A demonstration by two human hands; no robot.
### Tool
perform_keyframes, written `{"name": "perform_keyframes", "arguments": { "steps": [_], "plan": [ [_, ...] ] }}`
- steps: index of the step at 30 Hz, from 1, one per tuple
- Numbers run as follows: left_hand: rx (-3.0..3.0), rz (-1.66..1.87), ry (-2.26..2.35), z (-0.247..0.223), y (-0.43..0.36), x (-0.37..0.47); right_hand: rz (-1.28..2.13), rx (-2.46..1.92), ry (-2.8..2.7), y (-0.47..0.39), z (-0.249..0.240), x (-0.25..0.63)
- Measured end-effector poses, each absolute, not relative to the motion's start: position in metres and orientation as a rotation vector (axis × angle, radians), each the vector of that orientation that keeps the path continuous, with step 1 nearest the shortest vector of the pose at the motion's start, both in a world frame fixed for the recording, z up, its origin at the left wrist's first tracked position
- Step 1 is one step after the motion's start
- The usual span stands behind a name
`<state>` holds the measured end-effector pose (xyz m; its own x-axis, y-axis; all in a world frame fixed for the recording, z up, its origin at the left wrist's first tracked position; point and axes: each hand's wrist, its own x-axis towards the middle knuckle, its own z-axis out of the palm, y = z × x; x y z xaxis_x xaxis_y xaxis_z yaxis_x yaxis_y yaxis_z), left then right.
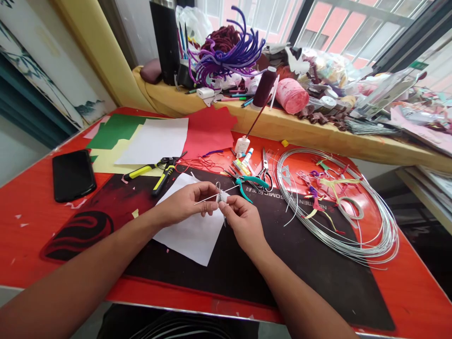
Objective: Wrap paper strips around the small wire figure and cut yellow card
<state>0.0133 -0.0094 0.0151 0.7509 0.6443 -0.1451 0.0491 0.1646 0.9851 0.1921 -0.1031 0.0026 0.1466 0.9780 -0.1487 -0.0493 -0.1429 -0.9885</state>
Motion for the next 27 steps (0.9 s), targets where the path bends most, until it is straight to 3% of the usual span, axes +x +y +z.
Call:
{"name": "perform_keyframes", "arguments": {
  "steps": [27],
  "plan": [
    [1.444,0.569,0.792,0.0096,-0.0126,0.0169,1.119,-1.444,-1.176,-0.1054,-0.0031,0.1892]
  ]
}}
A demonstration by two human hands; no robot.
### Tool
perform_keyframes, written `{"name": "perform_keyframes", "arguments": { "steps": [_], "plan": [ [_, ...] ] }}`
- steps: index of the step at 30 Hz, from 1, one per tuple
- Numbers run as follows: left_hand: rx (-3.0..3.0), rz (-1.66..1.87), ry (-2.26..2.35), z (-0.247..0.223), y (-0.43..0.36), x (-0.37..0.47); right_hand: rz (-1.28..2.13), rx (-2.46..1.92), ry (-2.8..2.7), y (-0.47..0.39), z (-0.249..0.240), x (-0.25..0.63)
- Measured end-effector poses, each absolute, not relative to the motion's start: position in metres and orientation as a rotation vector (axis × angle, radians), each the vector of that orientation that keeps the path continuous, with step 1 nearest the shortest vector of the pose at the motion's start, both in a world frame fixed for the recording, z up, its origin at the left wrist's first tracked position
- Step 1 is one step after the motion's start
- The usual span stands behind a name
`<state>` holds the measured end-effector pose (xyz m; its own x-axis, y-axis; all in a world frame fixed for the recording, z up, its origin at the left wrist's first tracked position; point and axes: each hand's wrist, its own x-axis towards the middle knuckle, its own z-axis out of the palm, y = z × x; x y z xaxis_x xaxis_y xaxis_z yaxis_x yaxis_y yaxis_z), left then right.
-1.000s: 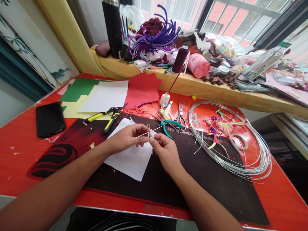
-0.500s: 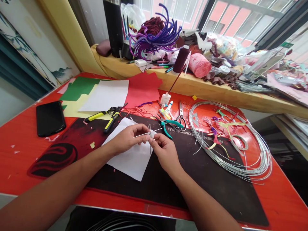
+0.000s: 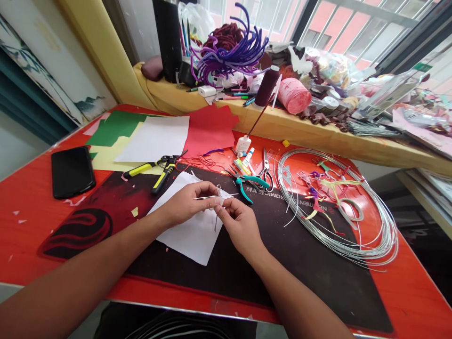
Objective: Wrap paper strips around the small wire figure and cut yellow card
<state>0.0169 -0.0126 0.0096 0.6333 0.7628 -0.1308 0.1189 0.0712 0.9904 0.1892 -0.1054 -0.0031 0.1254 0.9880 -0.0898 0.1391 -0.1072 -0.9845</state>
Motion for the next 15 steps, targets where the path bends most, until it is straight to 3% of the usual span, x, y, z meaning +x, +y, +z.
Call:
{"name": "perform_keyframes", "arguments": {
  "steps": [15],
  "plan": [
    [1.315,0.604,0.817,0.0076,-0.0080,0.0161,1.147,-1.403,-1.102,-0.1043,-0.0019,0.1914]
  ]
}}
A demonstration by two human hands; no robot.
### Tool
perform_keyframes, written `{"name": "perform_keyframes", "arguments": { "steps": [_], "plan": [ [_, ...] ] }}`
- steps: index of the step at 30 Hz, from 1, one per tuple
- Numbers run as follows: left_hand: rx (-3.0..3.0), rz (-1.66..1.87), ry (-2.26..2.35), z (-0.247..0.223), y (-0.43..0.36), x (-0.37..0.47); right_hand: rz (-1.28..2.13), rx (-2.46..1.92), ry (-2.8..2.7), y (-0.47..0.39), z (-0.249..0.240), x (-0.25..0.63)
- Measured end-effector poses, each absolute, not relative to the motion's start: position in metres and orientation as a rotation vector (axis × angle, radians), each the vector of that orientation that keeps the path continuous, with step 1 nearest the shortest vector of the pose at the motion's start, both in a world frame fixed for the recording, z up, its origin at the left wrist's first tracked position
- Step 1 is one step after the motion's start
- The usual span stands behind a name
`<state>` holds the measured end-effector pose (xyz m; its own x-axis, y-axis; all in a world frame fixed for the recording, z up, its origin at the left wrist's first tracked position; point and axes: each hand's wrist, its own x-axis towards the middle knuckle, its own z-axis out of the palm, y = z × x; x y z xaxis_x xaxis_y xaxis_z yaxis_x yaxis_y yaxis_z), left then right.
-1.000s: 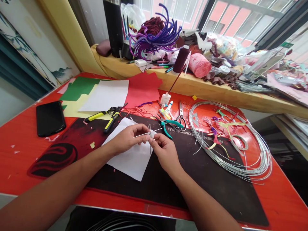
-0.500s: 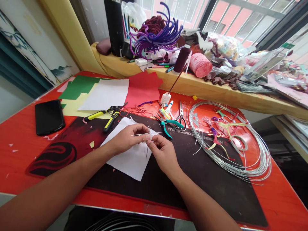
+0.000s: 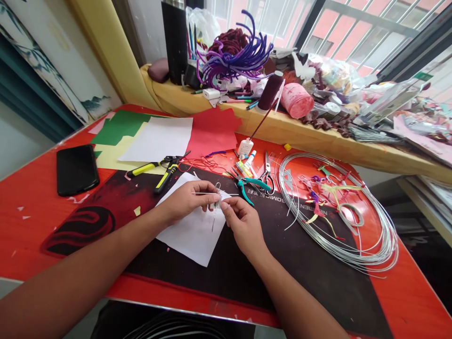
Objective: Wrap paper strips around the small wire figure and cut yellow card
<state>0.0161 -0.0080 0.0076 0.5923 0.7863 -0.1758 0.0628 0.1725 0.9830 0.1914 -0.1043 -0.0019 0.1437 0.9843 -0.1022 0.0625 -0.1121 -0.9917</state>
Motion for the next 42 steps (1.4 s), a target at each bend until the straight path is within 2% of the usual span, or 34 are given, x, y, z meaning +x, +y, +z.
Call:
{"name": "perform_keyframes", "arguments": {
  "steps": [19,42],
  "plan": [
    [1.293,0.564,0.802,0.0082,-0.0112,0.0194,1.065,-1.426,-1.089,-0.1054,-0.0041,0.1902],
    [1.169,0.586,0.795,0.0053,-0.0134,0.0213,1.141,-1.407,-1.019,-0.1047,-0.0034,0.1890]
  ]
}}
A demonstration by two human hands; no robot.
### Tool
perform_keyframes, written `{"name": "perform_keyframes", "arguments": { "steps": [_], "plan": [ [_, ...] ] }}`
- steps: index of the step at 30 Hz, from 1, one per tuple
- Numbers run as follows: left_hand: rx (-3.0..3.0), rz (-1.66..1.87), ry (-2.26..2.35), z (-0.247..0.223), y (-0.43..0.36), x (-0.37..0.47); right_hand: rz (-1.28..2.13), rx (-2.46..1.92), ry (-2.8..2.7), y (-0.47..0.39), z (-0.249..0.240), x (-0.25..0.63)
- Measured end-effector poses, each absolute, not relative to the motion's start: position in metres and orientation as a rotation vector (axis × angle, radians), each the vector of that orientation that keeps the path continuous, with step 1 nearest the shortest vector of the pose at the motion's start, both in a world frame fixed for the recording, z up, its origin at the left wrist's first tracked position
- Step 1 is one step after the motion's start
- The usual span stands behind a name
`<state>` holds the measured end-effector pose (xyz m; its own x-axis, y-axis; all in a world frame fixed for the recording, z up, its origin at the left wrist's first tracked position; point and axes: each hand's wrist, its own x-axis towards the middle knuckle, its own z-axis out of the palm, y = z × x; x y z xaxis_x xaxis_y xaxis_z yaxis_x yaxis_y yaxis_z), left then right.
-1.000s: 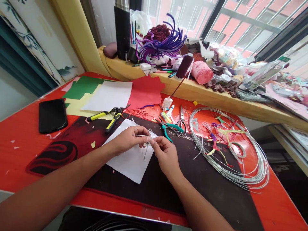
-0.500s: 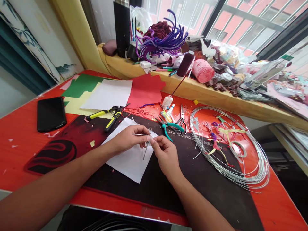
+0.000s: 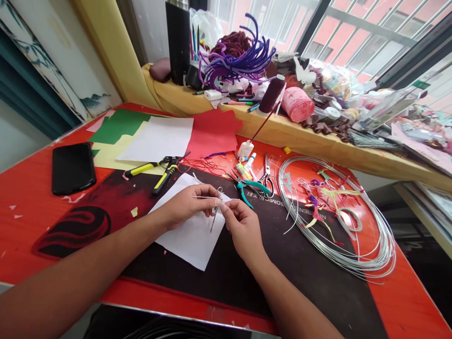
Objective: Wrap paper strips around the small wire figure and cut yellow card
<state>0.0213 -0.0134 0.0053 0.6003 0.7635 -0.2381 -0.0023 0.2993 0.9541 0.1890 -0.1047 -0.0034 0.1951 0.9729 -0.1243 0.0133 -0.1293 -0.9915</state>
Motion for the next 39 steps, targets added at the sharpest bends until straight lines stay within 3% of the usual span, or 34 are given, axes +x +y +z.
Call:
{"name": "perform_keyframes", "arguments": {
  "steps": [39],
  "plan": [
    [1.121,0.559,0.822,0.0074,-0.0127,0.0213,1.267,-1.347,-0.988,-0.1053,-0.0015,0.1900]
  ]
}}
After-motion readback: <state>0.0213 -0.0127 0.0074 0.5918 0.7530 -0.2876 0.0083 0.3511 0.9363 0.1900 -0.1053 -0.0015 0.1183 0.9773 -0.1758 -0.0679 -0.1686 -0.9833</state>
